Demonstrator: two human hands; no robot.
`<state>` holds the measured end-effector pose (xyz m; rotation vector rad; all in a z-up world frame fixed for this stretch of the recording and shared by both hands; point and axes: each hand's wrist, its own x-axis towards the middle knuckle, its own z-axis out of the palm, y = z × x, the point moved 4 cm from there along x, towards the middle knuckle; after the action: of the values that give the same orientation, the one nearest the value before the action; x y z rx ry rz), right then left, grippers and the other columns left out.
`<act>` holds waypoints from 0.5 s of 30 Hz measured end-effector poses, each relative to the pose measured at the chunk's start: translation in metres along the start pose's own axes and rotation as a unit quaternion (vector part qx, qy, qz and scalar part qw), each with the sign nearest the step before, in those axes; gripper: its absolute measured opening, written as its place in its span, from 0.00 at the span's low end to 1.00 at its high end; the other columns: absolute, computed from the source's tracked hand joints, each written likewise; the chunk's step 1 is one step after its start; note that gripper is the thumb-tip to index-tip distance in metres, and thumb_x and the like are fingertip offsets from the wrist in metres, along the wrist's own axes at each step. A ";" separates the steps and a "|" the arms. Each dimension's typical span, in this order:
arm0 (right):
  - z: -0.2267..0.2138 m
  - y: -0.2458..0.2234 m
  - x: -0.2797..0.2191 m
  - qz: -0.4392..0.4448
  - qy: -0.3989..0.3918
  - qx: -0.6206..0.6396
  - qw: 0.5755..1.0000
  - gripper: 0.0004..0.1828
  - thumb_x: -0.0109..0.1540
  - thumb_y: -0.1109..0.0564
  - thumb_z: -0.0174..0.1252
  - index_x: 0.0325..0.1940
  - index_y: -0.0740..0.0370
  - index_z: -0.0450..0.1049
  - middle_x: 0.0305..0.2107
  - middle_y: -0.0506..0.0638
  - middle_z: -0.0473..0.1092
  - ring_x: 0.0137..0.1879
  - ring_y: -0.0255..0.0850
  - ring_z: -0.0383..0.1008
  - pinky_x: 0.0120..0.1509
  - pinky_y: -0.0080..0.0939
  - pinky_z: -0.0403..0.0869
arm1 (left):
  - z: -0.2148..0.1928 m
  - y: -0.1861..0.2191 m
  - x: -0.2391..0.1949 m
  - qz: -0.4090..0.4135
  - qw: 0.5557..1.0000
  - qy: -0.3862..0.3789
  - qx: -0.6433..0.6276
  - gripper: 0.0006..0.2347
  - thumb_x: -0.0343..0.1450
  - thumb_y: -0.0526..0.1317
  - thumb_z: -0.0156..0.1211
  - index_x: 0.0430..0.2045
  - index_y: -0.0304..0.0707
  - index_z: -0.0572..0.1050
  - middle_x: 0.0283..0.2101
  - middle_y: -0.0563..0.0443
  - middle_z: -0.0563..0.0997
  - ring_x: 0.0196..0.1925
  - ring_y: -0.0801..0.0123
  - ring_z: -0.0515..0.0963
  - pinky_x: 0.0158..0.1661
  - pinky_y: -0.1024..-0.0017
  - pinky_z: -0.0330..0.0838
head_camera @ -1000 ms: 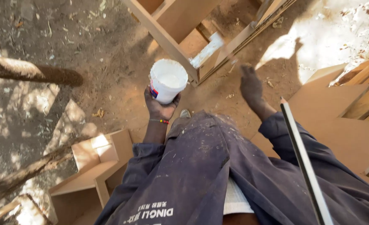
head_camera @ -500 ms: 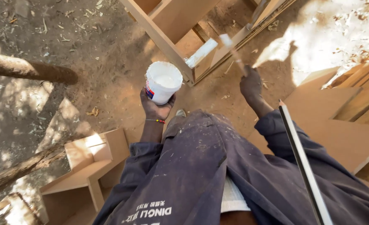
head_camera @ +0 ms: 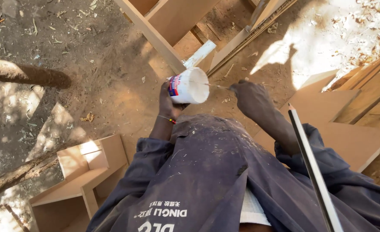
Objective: The person paints the edges of a wooden furniture frame white using a paintbrush. They hold a small white container in their left hand and repeatedly dip the brush to apply paint to the horizontal and vertical wooden beams.
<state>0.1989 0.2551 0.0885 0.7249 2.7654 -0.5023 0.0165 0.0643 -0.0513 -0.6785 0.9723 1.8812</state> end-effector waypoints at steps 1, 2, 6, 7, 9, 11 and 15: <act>0.008 0.001 0.000 -0.020 -0.032 0.012 0.999 0.14 0.65 0.57 0.50 0.49 0.51 0.81 0.37 0.56 0.77 0.40 0.59 0.81 0.41 0.56 0.78 | 0.004 -0.004 0.000 -0.003 1.000 -0.001 0.014 0.23 0.60 0.58 0.66 0.38 0.42 0.75 0.38 0.41 0.81 0.39 0.44 0.82 0.41 0.41 0.80; 0.015 0.002 0.000 -0.041 -0.064 0.023 0.997 0.14 0.64 0.58 0.51 0.47 0.54 0.81 0.35 0.58 0.77 0.40 0.61 0.80 0.42 0.59 0.78 | 0.008 -0.008 0.000 -0.006 1.000 -0.002 0.029 0.21 0.62 0.57 0.65 0.37 0.42 0.75 0.37 0.42 0.81 0.38 0.45 0.83 0.42 0.41 0.79; 0.009 0.034 0.002 -0.043 -0.139 0.128 0.981 0.13 0.67 0.49 0.51 0.44 0.55 0.79 0.32 0.59 0.78 0.38 0.62 0.81 0.41 0.55 0.78 | 0.018 -0.003 -0.015 -0.002 1.000 0.007 -0.020 0.20 0.62 0.57 0.65 0.35 0.42 0.74 0.35 0.41 0.81 0.37 0.44 0.83 0.40 0.39 0.79; 0.006 0.042 -0.001 0.031 -0.155 0.233 0.959 0.13 0.66 0.51 0.52 0.48 0.56 0.80 0.30 0.60 0.78 0.31 0.56 0.79 0.37 0.51 0.78 | 0.015 -0.001 -0.012 0.004 0.999 0.002 -0.040 0.23 0.62 0.60 0.62 0.38 0.43 0.73 0.38 0.41 0.80 0.40 0.43 0.82 0.42 0.41 0.79; 0.025 0.060 -0.004 0.096 -0.176 0.329 0.923 0.14 0.65 0.54 0.54 0.51 0.56 0.81 0.27 0.60 0.78 0.24 0.51 0.77 0.32 0.48 0.77 | 0.006 0.001 0.000 0.018 0.998 0.001 -0.068 0.26 0.62 0.64 0.60 0.40 0.44 0.73 0.41 0.41 0.79 0.42 0.42 0.81 0.43 0.42 0.79; 0.064 0.081 0.001 0.092 -0.135 0.481 0.861 0.19 0.66 0.59 0.51 0.58 0.67 0.76 0.26 0.63 0.74 0.22 0.45 0.73 0.23 0.41 0.72 | -0.006 0.002 0.019 0.021 0.993 0.007 -0.116 0.28 0.61 0.66 0.60 0.42 0.44 0.73 0.43 0.38 0.78 0.43 0.37 0.81 0.46 0.40 0.79; 0.076 0.060 0.006 0.091 -0.130 0.502 0.850 0.20 0.66 0.58 0.52 0.60 0.68 0.75 0.27 0.65 0.73 0.24 0.45 0.74 0.25 0.41 0.73 | 0.004 0.011 0.010 0.024 0.988 0.019 -0.154 0.27 0.65 0.65 0.53 0.43 0.42 0.71 0.42 0.35 0.77 0.42 0.34 0.80 0.44 0.42 0.80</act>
<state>0.2348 0.2774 0.0013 0.9808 1.9915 -1.8824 0.0015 0.0690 -0.0529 -0.8802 0.7319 2.0919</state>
